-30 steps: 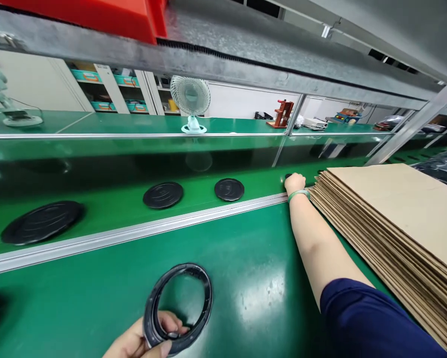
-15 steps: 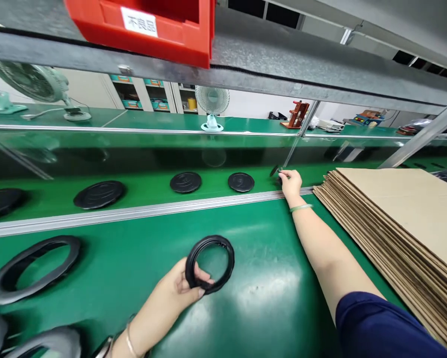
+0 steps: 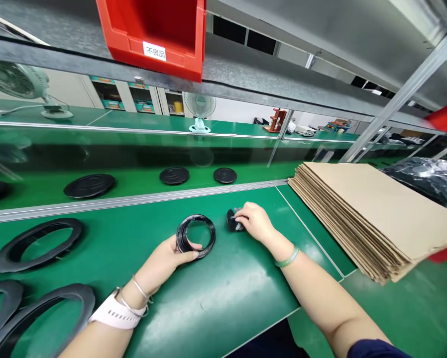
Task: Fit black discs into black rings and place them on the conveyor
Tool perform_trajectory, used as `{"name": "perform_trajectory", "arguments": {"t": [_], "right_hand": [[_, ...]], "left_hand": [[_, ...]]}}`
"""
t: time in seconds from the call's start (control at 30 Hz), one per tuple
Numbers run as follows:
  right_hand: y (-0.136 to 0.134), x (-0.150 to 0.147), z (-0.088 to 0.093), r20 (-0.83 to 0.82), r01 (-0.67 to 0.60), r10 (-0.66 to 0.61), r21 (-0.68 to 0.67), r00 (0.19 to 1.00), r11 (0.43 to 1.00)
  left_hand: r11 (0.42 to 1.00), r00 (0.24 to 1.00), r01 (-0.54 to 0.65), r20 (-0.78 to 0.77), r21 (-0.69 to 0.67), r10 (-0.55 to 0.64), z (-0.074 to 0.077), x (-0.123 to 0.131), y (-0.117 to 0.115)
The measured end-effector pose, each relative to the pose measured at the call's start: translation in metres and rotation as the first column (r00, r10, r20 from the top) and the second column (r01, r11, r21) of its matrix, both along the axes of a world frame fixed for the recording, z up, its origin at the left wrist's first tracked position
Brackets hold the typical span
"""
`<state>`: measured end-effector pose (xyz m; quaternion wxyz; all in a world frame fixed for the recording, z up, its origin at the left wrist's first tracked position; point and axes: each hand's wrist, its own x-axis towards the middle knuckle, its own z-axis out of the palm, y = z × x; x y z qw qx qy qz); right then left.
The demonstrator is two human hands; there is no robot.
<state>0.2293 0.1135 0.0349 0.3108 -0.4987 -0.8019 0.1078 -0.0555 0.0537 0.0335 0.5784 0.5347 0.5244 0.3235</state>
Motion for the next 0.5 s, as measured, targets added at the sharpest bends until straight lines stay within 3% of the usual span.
{"name": "perform_trajectory", "arguments": {"t": [0.1,0.2,0.4,0.5], "right_hand": [[-0.005,-0.013,-0.013,-0.005,-0.012,0.011,-0.185,1.000,0.983],[-0.002,-0.024,-0.022,-0.044,-0.009,0.000,-0.212,0.999,0.977],[0.004,-0.017,-0.019,-0.093,0.051,-0.069,-0.191,0.993,0.980],[-0.003,-0.014,-0.008,-0.224,0.044,-0.056,-0.056,0.973,0.997]], "left_hand": [[0.997,0.996,0.079,0.043,-0.005,-0.078,0.004,-0.002,0.000],[0.995,0.993,0.103,0.063,-0.014,-0.102,0.004,-0.001,0.000],[0.998,0.999,-0.034,-0.011,0.050,0.035,-0.006,0.006,-0.001],[0.994,0.998,-0.070,0.000,0.086,0.070,-0.009,0.013,-0.004]]}}
